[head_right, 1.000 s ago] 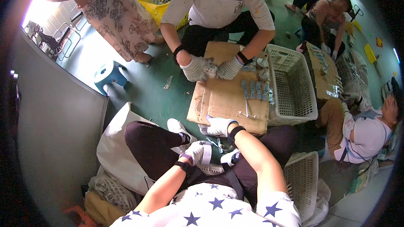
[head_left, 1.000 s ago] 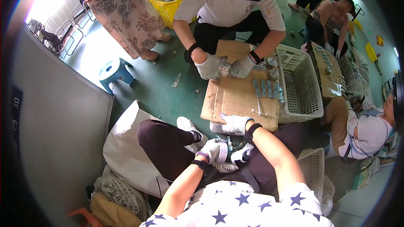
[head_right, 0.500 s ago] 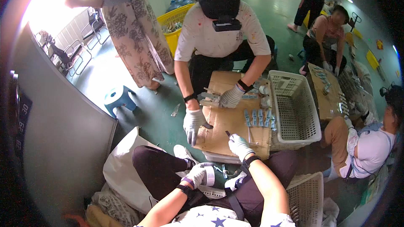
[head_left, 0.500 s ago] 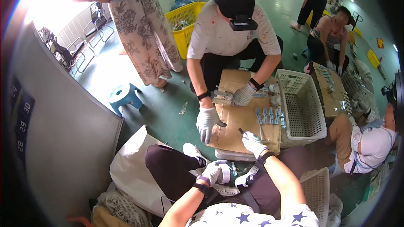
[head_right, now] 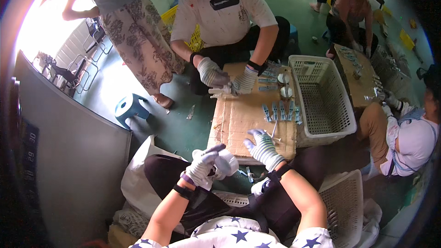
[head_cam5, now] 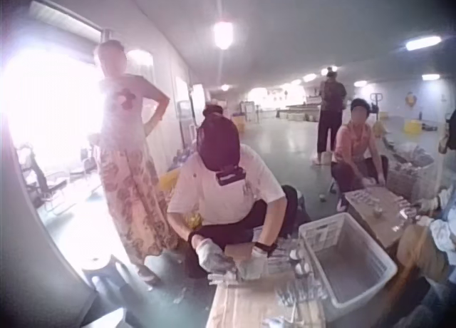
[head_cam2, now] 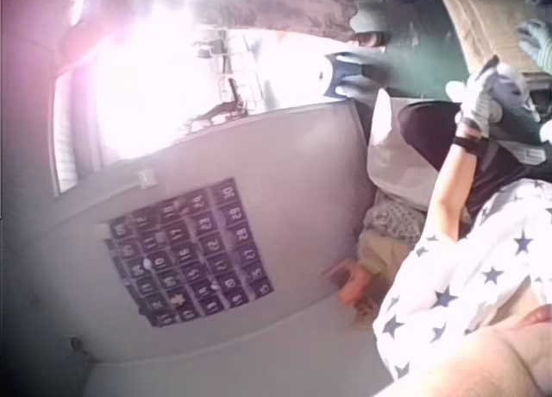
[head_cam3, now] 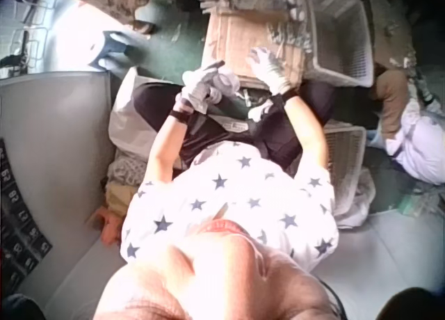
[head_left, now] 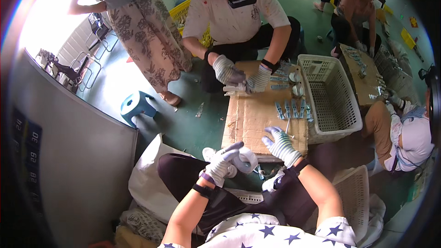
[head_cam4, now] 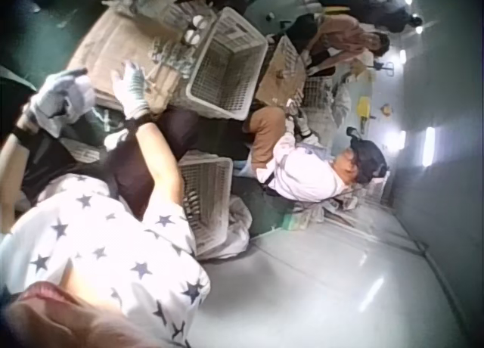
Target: Assembling and packaging metal clips/fasteners into rows and then into a container.
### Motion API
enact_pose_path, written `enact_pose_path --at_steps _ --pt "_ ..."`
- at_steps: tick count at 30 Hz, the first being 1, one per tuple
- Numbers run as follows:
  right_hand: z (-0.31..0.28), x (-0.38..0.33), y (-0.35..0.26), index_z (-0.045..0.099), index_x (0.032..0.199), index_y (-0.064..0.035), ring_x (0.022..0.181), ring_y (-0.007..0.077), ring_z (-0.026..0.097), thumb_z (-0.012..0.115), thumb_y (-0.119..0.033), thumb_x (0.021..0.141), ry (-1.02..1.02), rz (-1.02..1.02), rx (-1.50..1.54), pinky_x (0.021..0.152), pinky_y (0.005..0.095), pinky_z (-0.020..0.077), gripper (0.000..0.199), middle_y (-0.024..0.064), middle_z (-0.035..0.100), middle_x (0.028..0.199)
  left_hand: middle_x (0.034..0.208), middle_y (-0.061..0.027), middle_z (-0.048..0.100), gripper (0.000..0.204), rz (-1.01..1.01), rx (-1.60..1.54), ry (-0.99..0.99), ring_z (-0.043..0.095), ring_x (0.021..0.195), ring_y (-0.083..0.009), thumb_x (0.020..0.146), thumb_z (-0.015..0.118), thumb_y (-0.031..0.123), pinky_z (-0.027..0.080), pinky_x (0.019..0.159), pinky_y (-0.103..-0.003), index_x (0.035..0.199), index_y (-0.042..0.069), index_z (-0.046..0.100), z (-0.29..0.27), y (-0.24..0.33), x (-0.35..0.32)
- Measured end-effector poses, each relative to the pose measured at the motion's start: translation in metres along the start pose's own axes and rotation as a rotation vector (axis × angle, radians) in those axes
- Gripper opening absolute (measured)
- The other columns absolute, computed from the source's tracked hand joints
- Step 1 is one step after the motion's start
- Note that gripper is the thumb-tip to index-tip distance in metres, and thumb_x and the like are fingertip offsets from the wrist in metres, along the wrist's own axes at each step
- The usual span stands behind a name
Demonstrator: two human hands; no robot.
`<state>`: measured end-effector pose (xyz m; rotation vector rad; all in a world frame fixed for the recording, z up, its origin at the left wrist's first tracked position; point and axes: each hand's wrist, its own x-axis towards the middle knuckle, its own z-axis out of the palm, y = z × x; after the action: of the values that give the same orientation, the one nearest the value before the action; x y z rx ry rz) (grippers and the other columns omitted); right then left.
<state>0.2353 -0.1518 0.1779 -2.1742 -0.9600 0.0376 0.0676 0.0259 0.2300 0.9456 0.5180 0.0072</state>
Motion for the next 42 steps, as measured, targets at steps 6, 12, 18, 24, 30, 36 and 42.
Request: enact_pose_path --at_steps 6,12,18,24,30,36,42 --pt "-0.004 -0.002 -0.055 0.05 0.123 -0.001 0.097 0.0158 0.057 0.056 -0.027 0.093 -0.81 0.304 1.218 0.087 0.0289 0.0465 0.04 0.0068 0.058 0.109 0.11 -0.0095 0.063 0.033 0.037 0.312 -0.019 0.06 0.097 -0.0201 0.087 0.058 0.008 0.05 0.084 -0.033 0.119 -0.001 0.058 0.009 0.019 0.027" --pt "0.0 0.013 -0.05 0.054 0.117 0.0002 0.09 0.0159 0.061 0.06 -0.017 0.09 -0.739 0.358 1.421 0.083 0.03 0.0497 0.033 0.0076 0.062 0.105 0.112 -0.0137 0.063 0.035 0.04 0.266 -0.068 0.06 0.1 -0.0209 0.085 0.063 0.006 0.049 0.087 -0.032 0.118 -0.002 0.058 0.017 0.041 0.068" --pt "-0.01 0.033 -0.046 0.055 0.117 0.0012 0.092 0.0143 0.06 0.056 -0.014 0.092 -0.572 0.321 1.496 0.086 0.028 0.0481 0.029 0.006 0.063 0.1 0.111 -0.0234 0.061 0.081 0.008 0.385 -0.203 0.061 0.103 -0.0245 0.081 0.064 -0.002 0.048 0.088 -0.033 0.147 0.016 0.021 0.022 0.062 0.111" --pt "0.004 0.045 -0.036 0.057 0.113 -0.0001 0.089 0.012 0.059 0.055 -0.016 0.093 -0.398 0.351 1.558 0.082 0.0267 0.0485 0.026 0.0032 0.062 0.1 0.111 -0.0188 0.062 0.088 0.074 0.453 0.052 0.059 0.1 -0.0181 0.073 0.073 0.0 0.046 0.088 -0.029 0.145 0.006 0.023 0.052 0.069 0.15" --pt "-0.026 -0.039 -0.091 0.056 0.109 -0.0032 0.094 0.0196 0.058 0.057 -0.02 0.091 -0.604 -0.162 1.064 0.08 0.0325 0.0482 0.024 0.0114 0.062 0.104 0.116 -0.0158 0.056 0.086 0.057 0.233 0.231 0.059 0.101 -0.0244 0.074 0.065 -0.009 0.049 0.087 -0.034 0.145 0.01 0.021 0.036 0.098 0.23" --pt "0.01 -0.055 -0.069 0.05 0.121 -0.001 0.102 0.0194 0.058 0.055 -0.022 0.092 -0.109 -0.871 0.067 0.089 0.0306 0.0477 0.035 0.0119 0.057 0.114 0.107 -0.0082 0.06 0.061 -0.09 0.217 0.255 0.059 0.097 -0.0227 0.078 0.065 0.001 0.051 0.079 -0.039 0.132 0.015 0.039 0.031 0.098 0.26" --pt "0.024 -0.061 -0.061 0.046 0.126 -0.0075 0.112 0.0267 0.051 0.041 -0.012 0.095 0.508 -1.184 -1.161 0.098 0.0374 0.0425 0.033 0.0143 0.054 0.118 0.09 -0.003 0.055 0.025 -0.143 0.248 0.319 0.052 0.076 -0.0188 0.085 0.062 0.013 0.047 0.084 -0.052 0.109 0.01 0.058 0.031 0.099 0.262"
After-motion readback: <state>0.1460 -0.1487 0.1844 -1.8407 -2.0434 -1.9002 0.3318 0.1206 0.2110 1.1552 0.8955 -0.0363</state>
